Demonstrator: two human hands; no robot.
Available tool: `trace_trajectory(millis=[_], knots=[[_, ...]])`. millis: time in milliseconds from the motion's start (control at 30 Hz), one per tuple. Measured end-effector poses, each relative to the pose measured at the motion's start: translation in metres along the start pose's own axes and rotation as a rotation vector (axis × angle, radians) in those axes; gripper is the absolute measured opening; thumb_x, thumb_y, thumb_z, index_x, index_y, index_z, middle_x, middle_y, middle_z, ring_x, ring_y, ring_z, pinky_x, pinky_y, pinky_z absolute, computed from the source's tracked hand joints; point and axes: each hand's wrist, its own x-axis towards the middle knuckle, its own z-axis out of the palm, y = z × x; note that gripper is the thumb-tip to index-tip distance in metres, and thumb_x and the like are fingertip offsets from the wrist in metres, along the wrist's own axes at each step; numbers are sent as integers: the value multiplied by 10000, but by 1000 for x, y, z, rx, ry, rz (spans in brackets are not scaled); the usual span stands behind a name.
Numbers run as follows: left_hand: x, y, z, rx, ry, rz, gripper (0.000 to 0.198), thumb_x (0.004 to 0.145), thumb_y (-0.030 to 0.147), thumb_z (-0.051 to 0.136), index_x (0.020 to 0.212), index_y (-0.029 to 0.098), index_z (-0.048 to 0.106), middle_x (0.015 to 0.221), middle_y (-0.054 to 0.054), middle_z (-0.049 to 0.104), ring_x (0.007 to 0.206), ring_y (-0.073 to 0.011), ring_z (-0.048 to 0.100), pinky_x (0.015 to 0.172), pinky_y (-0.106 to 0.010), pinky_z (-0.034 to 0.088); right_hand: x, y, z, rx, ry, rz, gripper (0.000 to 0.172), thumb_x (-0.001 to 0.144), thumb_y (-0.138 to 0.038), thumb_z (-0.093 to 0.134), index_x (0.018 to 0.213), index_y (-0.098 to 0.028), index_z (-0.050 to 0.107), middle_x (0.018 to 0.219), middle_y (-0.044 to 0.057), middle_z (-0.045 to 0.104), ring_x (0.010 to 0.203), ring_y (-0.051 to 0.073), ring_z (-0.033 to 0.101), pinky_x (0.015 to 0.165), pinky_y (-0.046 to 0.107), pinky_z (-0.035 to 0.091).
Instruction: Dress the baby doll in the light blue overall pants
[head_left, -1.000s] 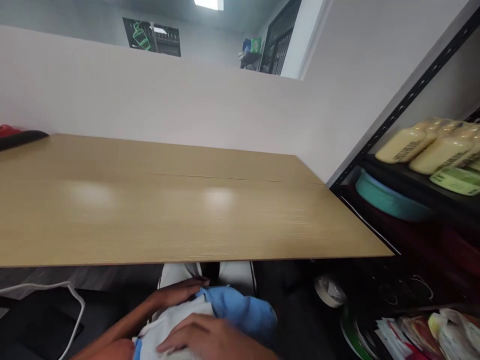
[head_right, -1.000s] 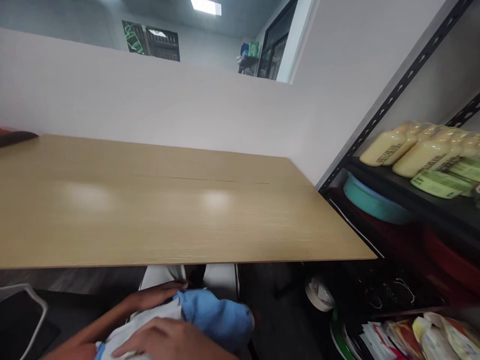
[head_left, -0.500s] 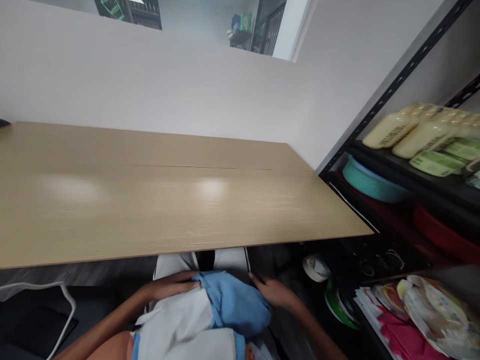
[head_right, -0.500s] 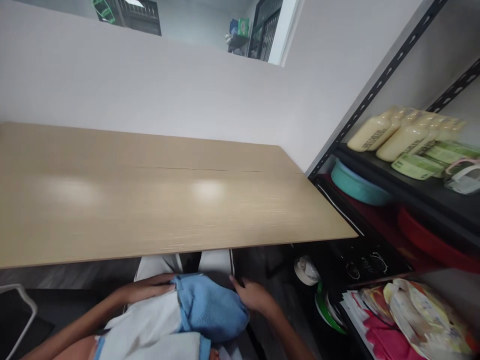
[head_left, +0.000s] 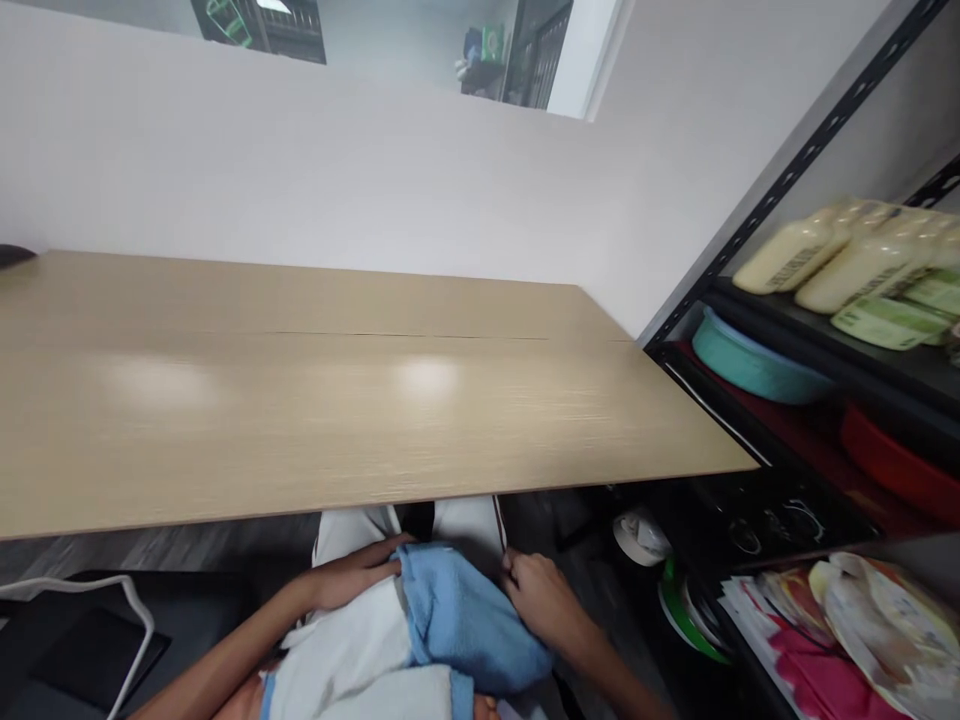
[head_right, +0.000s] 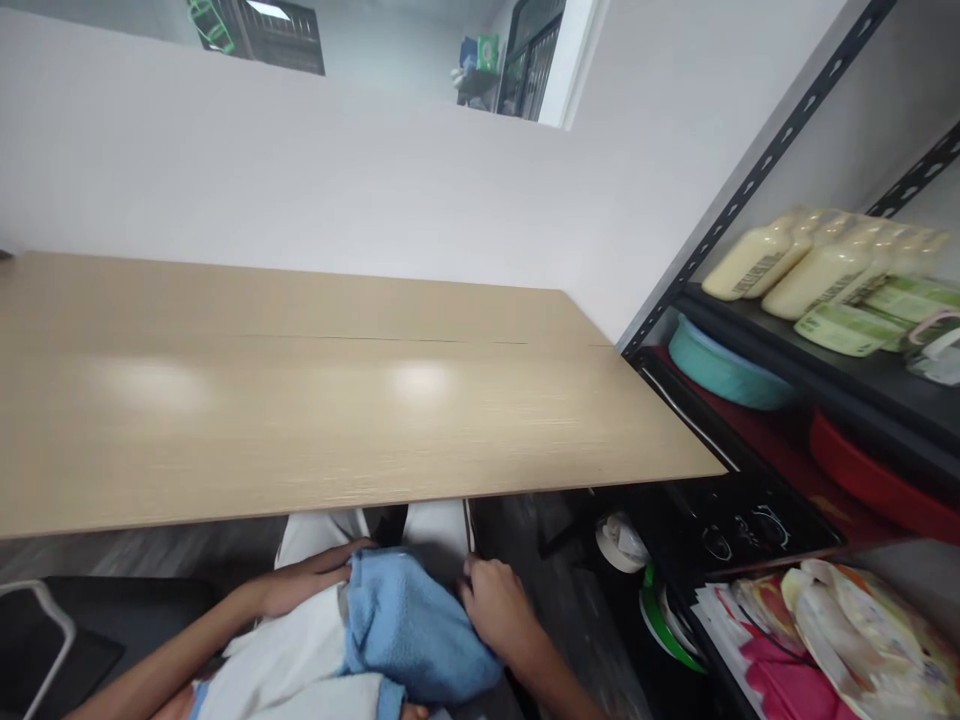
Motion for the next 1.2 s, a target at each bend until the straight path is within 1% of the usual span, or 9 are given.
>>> trace_trajectory(millis=[100,233,467,533,633,800,933,1067,1200], knots=[[-4,2,0,-6,12,-28,626,992,638,575,1505,280,548,1554,-53,580,1449,-328,471,1252,-405,297,6,27,-13,165,110,-29,316,1031,-388,490,895,-205,709,849,83,792,870,264,760,723,307,445],[-1,1,2,-5,12,-2,658,1005,641,553,1550,280,473,1580,-87,537,1468,-310,453,1261,-435,294,4,52,-31,172,272,27,374,1038,-498,448,867,-236,653,731,57,750,779,274,751,671,314,398],[-8,18,4,-7,3,-37,511,1010,622,555,1395,302,656,1427,-26,677,1383,-328,540,1201,-389,361,6,84,-55,167,471,121,328,1040,-516,386,967,-242,550,769,100,762,756,315,758,633,335,386],[-10,23,6,-13,1,-37,500,1006,634,551,1341,291,692,1367,-20,712,1336,-326,574,1173,-386,391,8,95,-61,159,442,140,329,1042,-508,370,1000,-234,546,734,91,746,723,313,748,635,335,387],[-10,24,8,9,-4,-27,517,992,643,562,1294,254,721,1349,-38,724,1296,-329,597,1153,-388,414,10,102,-55,172,272,111,347,1030,-532,423,1030,-224,581,845,108,780,838,308,766,707,331,431],[-7,13,6,40,-32,-23,512,1007,626,547,1317,251,708,1404,-47,700,1315,-326,593,1161,-394,416,17,89,-3,233,-7,155,387,998,-565,520,1053,-211,666,1080,136,797,1056,297,749,868,333,494],[-8,10,4,23,-32,-16,466,1003,612,559,1282,271,709,1347,-26,719,1299,-322,595,1150,-380,421,20,80,24,316,67,168,377,954,-541,589,1095,-216,717,1118,117,791,1094,281,726,921,336,506],[-10,14,5,6,-7,-44,418,992,589,570,1230,286,731,1309,-16,736,1299,-342,594,1150,-386,413,18,70,20,391,70,69,422,889,-486,643,1237,-263,732,930,45,789,885,249,728,784,313,507],[-9,11,6,13,9,-47,440,995,598,558,1244,274,722,1299,-20,737,1280,-351,601,1140,-398,422,18,55,21,489,87,-2,227,808,-390,683,952,-230,757,737,7,710,732,217,658,670,283,446]])
